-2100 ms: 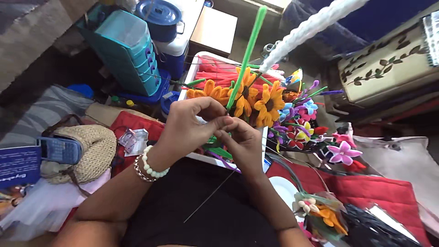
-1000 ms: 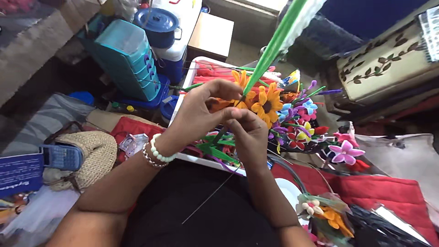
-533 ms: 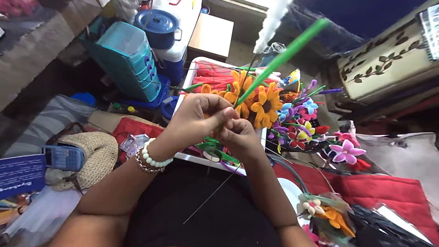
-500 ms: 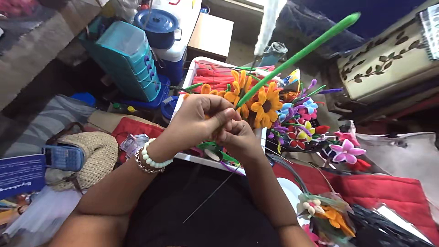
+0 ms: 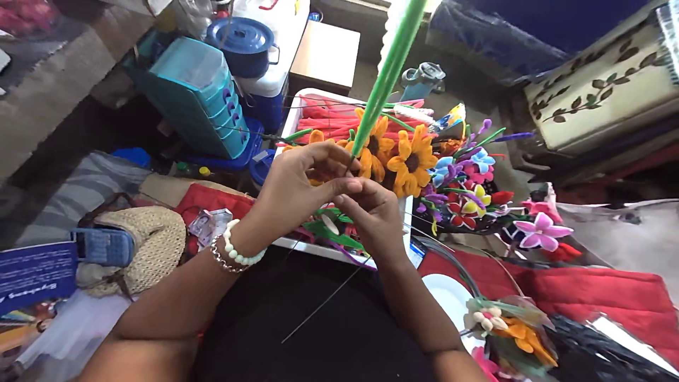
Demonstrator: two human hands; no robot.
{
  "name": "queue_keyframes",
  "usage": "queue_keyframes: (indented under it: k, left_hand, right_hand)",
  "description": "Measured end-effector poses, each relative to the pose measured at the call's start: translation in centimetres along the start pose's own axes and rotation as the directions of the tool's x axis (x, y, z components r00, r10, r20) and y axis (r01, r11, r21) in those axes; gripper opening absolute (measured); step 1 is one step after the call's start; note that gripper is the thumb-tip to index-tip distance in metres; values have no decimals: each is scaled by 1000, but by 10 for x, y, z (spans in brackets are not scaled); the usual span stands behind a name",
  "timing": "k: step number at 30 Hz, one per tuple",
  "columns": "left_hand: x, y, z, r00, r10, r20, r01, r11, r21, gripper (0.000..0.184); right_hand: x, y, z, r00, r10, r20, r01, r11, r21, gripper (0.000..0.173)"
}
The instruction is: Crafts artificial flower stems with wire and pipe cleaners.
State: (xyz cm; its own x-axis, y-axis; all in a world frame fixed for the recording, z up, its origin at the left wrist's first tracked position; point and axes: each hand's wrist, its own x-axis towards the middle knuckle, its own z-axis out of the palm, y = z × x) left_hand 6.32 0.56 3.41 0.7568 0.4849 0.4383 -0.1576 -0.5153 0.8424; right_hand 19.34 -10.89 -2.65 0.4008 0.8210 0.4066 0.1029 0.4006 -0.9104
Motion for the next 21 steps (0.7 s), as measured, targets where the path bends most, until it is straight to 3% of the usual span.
queue_keyframes:
  k: [3, 8, 13, 15, 18, 21]
  left_hand:
    - [-2, 2, -5, 1000, -1, -9, 0, 999, -54, 19]
    - [-1, 6, -11, 985, -120, 126, 155, 932, -329, 49]
    - [-2, 6, -1, 966, -194, 170, 253, 846, -470, 46]
    - [-2, 5, 2, 979, -144, 142, 192, 881, -432, 43]
    - [-6, 5, 2, 997, -34, 70, 50, 969, -241, 42]
    - [-13, 4, 4, 1000, -15, -12, 14, 997, -78, 38]
  right_hand:
    - [0, -1, 2, 999, -15, 44, 14, 1000, 12, 4]
    - [2, 3, -3, 973, 78, 217, -143, 943, 300, 7]
    - [3, 10, -5, 945, 87, 317, -230, 862, 451, 10]
    - [2, 8, -4, 967, 65, 246, -166, 893, 418, 12]
    - [0, 2, -3, 992, 36, 122, -66, 965, 255, 14]
    - [-4, -1, 1, 997, 12, 79, -22, 992, 128, 8]
